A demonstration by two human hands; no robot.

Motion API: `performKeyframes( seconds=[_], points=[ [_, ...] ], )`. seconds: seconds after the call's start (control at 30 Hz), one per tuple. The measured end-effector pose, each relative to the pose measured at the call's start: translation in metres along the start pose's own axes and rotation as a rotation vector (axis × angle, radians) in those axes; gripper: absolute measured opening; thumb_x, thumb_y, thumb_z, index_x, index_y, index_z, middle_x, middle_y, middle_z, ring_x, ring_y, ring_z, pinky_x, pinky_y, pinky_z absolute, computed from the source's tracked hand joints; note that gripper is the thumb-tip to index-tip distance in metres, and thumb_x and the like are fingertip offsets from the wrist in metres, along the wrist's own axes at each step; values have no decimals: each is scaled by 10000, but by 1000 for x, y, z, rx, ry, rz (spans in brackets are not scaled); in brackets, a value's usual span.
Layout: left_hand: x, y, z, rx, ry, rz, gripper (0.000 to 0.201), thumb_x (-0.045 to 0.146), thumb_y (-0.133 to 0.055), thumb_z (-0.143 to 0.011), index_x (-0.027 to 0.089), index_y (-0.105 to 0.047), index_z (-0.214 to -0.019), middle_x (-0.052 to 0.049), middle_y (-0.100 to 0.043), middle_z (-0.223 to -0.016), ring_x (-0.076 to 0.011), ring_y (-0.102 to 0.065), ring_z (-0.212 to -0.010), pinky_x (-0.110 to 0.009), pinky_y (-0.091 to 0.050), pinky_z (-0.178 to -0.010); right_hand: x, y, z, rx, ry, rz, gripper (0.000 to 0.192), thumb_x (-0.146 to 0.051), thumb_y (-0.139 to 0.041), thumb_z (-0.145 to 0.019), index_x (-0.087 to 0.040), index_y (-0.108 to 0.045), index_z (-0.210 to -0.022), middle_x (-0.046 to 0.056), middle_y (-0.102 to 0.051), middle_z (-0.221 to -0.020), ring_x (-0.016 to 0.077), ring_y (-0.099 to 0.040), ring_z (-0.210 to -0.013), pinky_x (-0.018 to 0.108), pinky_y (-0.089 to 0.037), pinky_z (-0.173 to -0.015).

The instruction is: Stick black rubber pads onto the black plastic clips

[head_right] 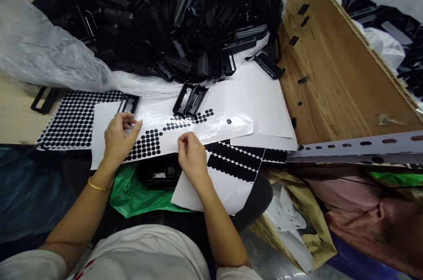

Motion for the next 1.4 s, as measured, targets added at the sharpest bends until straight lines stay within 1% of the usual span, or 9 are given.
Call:
performKeyframes(
  seconds=[0.13,0.27,0.4,0.53,0.63,0.8,0.93,1.0,1.4],
  points=[
    [-12,4,-25,25,109,-296,489,438,-528,-823,121,-489,-1193,-100,-637,-780,-291,-602,-753,-395,-428,-715,-10,-36,-8,-179,41,197,99,-218,-424,-861,-217,-516,-823,33,-617,-796,181,-572,-702,292,-399,-605],
    [-19,9,-37,14,184,-471,255,358,-539,-813,186,-625,-980,-134,-641,-776,-343,-601,-780,-414,-403,-682,-12,-56,-13,-190,29,389,155,-223,-416,-892,-199,-528,-997,103,-647,-960,228,-606,-773,307,-390,-576],
    [-19,11,-41,89,82,-503,157,294,-537,-802,198,-659,-782,-136,-629,-844,-327,-581,-824,-411,-402,-709,-11,-66,-23,-198,30,472,136,-211,-432,-904,-191,-525,-1001,128,-645,-997,211,-608,-696,306,-383,-565],
    [-21,11,-47,148,-38,-518,245,248,-537,-792,160,-669,-979,-180,-592,-1050,-354,-509,-1005,-441,-385,-821,-9,-66,-31,-248,25,475,62,-221,-464,-895,-202,-522,-908,84,-654,-878,201,-588,-653,298,-357,-560],
    [-27,14,-55,111,-7,-477,246,242,-496,-821,151,-684,-951,-169,-611,-975,-354,-489,-1020,-477,-359,-870,-9,-56,-28,-216,21,280,59,-232,-486,-870,-218,-501,-815,16,-604,-717,176,-552,-623,284,-356,-568],
    [-10,2,-32,-48,3,102,140,320,-613,-755,190,-656,-786,-70,-620,-903,-253,-528,-922,-384,-413,-816,-3,-33,-10,-109,-65,-302,146,-319,-531,-817,-221,-478,-723,-38,-494,-623,117,-467,-562,244,-379,-545],
    [14,-46,19,-499,316,903,257,430,-637,-756,178,-599,-796,-4,-591,-742,-131,-526,-671,-257,-425,-647,2,-26,2,-71,-169,-525,174,-372,-524,-811,-219,-472,-746,-42,-465,-612,101,-426,-530,222,-345,-478],
    [23,-64,39,-613,463,1121,272,416,-679,-734,166,-576,-765,20,-559,-683,-93,-505,-623,-214,-420,-615,4,-24,6,-55,-191,-550,182,-382,-518,-814,-221,-467,-747,-41,-459,-610,99,-420,-523,216,-330,-458],
    [34,-70,57,-584,553,1262,266,376,-701,-743,155,-552,-738,39,-531,-658,-61,-482,-601,-165,-412,-575,-3,-17,11,75,-127,-295,106,-281,-463,-842,-219,-450,-757,-32,-499,-677,117,-480,-584,251,-395,-567]
  ],
)
Point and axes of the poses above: each hand's wrist, its own z-axis away from the middle knuckle, its own y-axis out of the back of the hand, x = y × z, the point moved 5 cm from there along -z, towards the middle knuckle
